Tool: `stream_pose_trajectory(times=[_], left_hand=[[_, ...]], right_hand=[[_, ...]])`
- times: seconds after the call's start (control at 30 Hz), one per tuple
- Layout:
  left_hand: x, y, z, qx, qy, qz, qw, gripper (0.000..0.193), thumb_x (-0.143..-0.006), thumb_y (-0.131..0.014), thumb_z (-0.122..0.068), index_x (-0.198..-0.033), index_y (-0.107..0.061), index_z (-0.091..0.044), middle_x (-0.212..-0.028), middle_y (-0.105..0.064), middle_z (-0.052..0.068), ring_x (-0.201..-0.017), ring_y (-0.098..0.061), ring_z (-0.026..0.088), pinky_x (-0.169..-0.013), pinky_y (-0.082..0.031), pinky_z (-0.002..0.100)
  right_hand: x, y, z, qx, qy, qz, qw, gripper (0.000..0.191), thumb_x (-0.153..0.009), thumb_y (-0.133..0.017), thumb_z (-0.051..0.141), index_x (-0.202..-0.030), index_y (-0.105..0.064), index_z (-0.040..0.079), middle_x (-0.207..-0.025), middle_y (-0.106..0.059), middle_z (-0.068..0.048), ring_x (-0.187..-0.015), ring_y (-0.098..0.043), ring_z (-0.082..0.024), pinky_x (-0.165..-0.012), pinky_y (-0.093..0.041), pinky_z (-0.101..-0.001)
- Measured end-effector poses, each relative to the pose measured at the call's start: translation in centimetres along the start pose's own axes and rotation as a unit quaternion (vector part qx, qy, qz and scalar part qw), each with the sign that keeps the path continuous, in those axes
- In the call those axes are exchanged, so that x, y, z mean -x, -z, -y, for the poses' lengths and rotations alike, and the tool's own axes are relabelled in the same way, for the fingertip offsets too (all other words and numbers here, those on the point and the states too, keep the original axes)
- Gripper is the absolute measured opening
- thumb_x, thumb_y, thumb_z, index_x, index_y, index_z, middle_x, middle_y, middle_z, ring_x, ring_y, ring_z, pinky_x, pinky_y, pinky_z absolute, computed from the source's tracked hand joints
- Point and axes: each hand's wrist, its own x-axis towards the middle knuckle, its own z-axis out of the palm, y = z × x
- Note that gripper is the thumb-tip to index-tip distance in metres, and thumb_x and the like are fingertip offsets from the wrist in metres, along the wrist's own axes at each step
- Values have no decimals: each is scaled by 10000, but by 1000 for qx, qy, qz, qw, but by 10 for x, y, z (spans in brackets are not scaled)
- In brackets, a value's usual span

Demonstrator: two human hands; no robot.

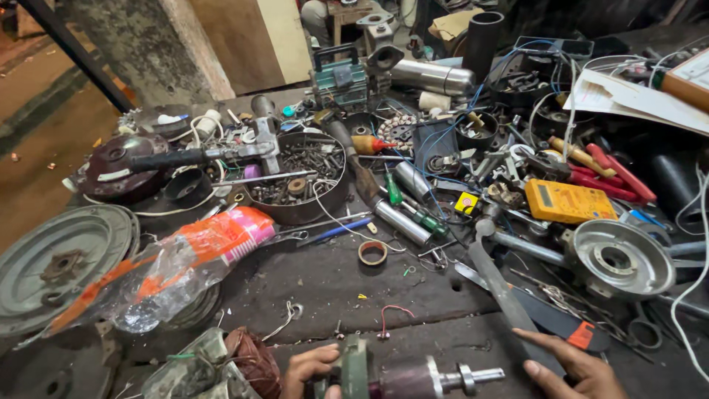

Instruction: The person holds a disassembled electric motor rotor on a cluttered workbench and repeatedly taps the shaft end with a metal file. The person rotates the rotor slightly between taps while maintaining a firm grip on the body.

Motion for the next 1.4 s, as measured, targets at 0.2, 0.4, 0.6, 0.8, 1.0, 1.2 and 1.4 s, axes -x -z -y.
stream_pose_trajectory(times=[0.2,0.4,0.6,0.8,1.0,1.2,1.4], left_hand=[[-5,-7,-18,10,-39,49,998,355,-824,-850,-164,-1048,-607,-34,-1154,-718,187,-1182,-713,364,-978,-582,460],[-43,-14,-81,-6,24,-36,999,258,-840,-712,-142,-1042,-626,-7,-1116,-734,183,-1130,-728,321,-1034,-535,455],[-74,-20,-130,-22,48,-63,997,254,-830,-676,-178,-1006,-642,2,-1101,-727,174,-1080,-710,296,-1009,-518,415],[-92,-18,-159,-25,82,-56,995,223,-849,-663,-175,-990,-664,-2,-1067,-717,148,-1040,-694,271,-967,-512,384],[-96,-17,-164,-26,68,-55,996,215,-855,-666,-171,-982,-663,1,-1067,-709,150,-1045,-685,276,-967,-508,385],[-97,-19,-162,-26,52,-60,997,211,-866,-663,-181,-974,-658,1,-1063,-711,150,-1039,-690,276,-958,-516,384],[-96,-17,-161,-21,62,-58,996,210,-859,-670,-173,-974,-658,2,-1059,-710,148,-1024,-689,272,-945,-518,383]], right_hand=[[8,10,21,-51,-172,18,984,483,-898,-736,142,-1375,-668,116,-547,-454,-4,-473,-410,-109,-456,-298,-294],[5,-1,47,-44,-208,-17,977,406,-893,-723,203,-1286,-735,100,-463,-432,-29,-391,-382,-139,-406,-268,-319],[-5,12,39,-45,-144,35,988,315,-934,-633,301,-1028,-748,24,-460,-547,-67,-370,-439,-138,-386,-315,-297],[13,12,30,-217,36,1,976,518,-1023,-483,409,-869,-684,-42,-497,-622,-104,-409,-560,-155,-402,-397,-287],[57,16,45,-122,356,50,925,493,-962,-643,426,-966,-663,-67,-623,-683,-75,-529,-659,-152,-516,-523,-287],[68,-21,34,-43,384,-58,920,407,-917,-680,399,-900,-664,-7,-618,-687,-45,-549,-666,-137,-549,-530,-282],[74,-35,30,-14,413,-90,906,326,-872,-716,372,-833,-665,53,-614,-692,-15,-569,-672,-121,-582,-537,-277]])
